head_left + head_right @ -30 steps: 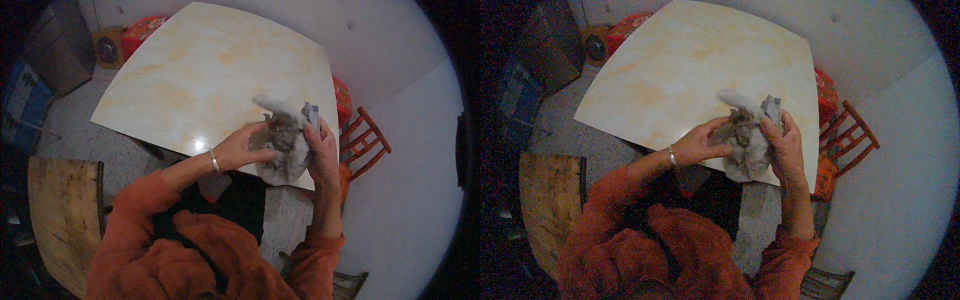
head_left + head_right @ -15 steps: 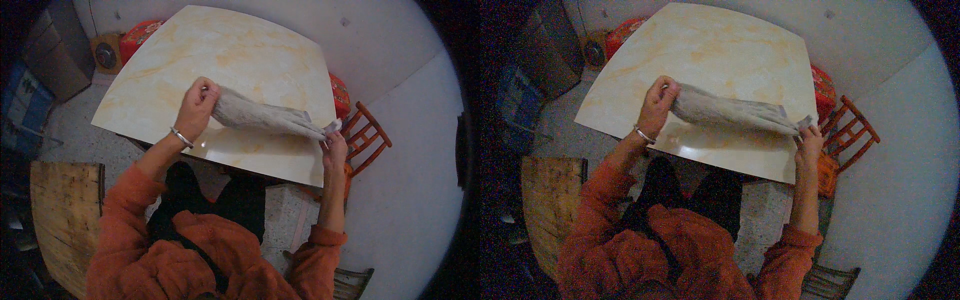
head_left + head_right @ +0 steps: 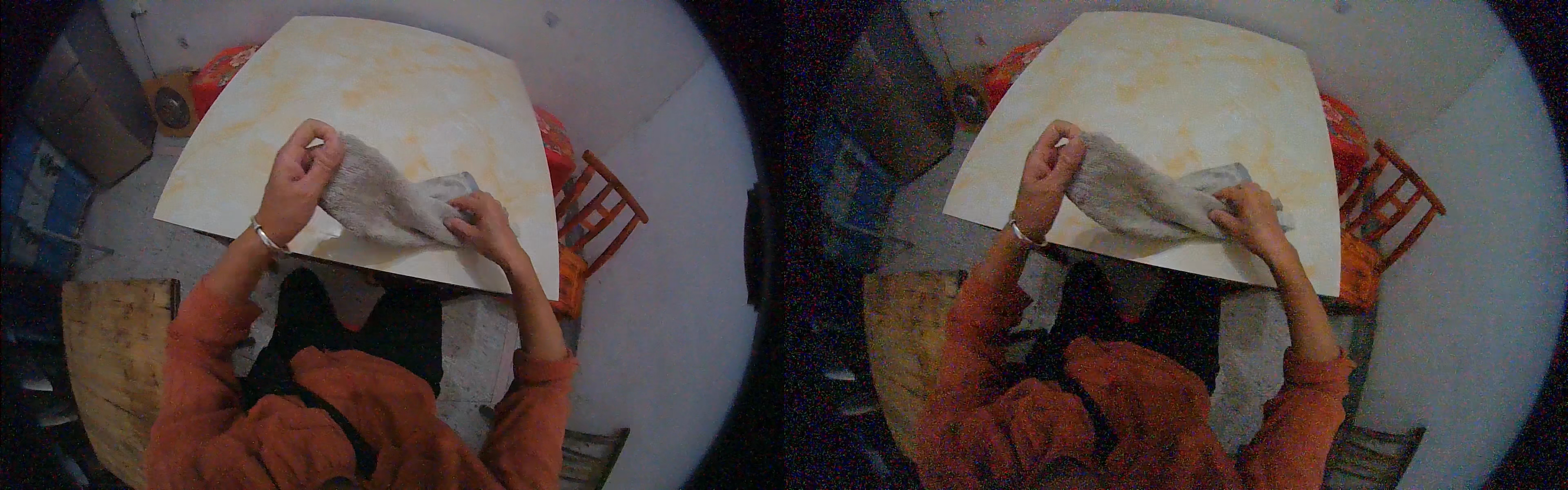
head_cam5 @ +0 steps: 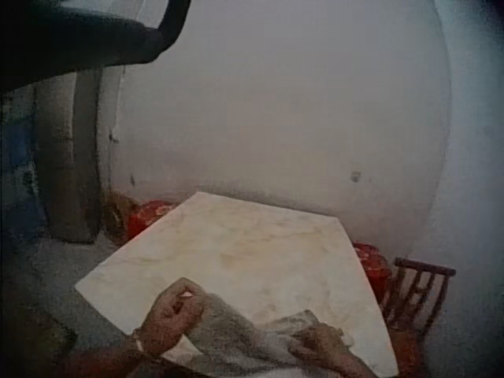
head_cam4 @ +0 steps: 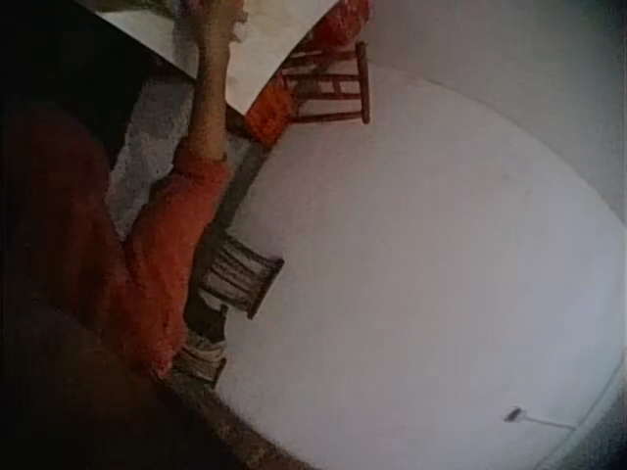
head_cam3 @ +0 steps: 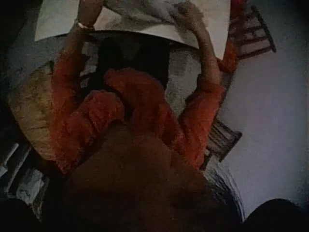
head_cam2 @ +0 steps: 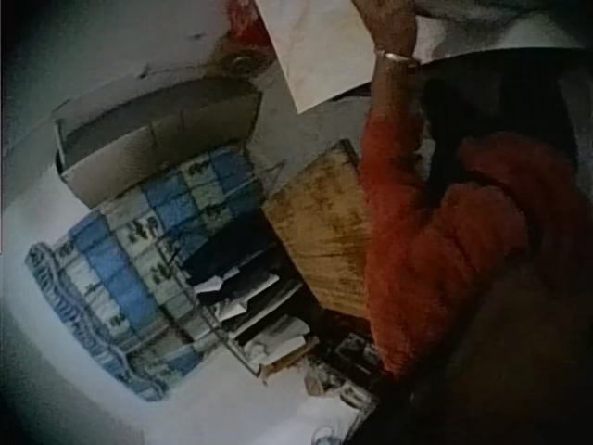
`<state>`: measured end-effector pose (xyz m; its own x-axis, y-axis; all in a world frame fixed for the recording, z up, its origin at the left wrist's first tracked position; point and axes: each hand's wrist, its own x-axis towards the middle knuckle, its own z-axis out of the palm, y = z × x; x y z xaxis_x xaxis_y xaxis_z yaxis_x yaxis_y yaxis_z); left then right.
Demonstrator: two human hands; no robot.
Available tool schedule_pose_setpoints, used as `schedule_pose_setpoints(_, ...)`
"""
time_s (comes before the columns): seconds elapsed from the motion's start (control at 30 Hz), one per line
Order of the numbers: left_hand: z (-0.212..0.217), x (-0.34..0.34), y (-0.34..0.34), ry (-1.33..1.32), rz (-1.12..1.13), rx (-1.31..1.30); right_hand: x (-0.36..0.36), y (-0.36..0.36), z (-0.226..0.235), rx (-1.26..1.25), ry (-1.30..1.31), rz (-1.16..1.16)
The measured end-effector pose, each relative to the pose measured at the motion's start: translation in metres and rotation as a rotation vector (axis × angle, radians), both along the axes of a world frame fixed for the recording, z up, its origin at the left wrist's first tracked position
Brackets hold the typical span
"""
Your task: The person wipes a large wooden board with a cloth, then moves to wipe a light-colored tabletop. The person uses a cloth to clean both surfaces in a repetitive wiping motion.
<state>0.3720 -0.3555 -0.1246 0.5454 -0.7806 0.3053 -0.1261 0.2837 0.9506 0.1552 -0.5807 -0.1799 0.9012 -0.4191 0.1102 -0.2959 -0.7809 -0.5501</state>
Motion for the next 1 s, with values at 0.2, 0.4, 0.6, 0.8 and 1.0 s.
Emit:
schedule_pose_setpoints(0.2, -0.008, 0.027, 0.022, 0.005, 0.104, 0.024, 0.003, 0.009, 0.008, 0.340, -0.304, -0.046)
schedule_pose_setpoints(0.4, -0.016, 0.089, -0.004, -0.342, 0.238, 0.040, 0.033, -0.019, 0.027, 0.256, -0.336, -0.201)
schedule_pose_setpoints(0.6, 0.070, 0.147, -0.034, -0.550, 0.455, -0.388, 0.091, -0.027, 0.123, 0.185, -0.745, -0.218)
schedule_pose_setpoints(0.8, 0.117, 0.100, 0.018, -0.772, 0.527, -0.513, 0.043, -0.001, 0.158, -0.056, -0.815, -0.144)
schedule_pose_setpoints(1.0, 0.014, 0.053, 0.075, -1.102, 0.038, -0.225, -0.016, 0.039, 0.053, 0.033, -0.371, -0.019)
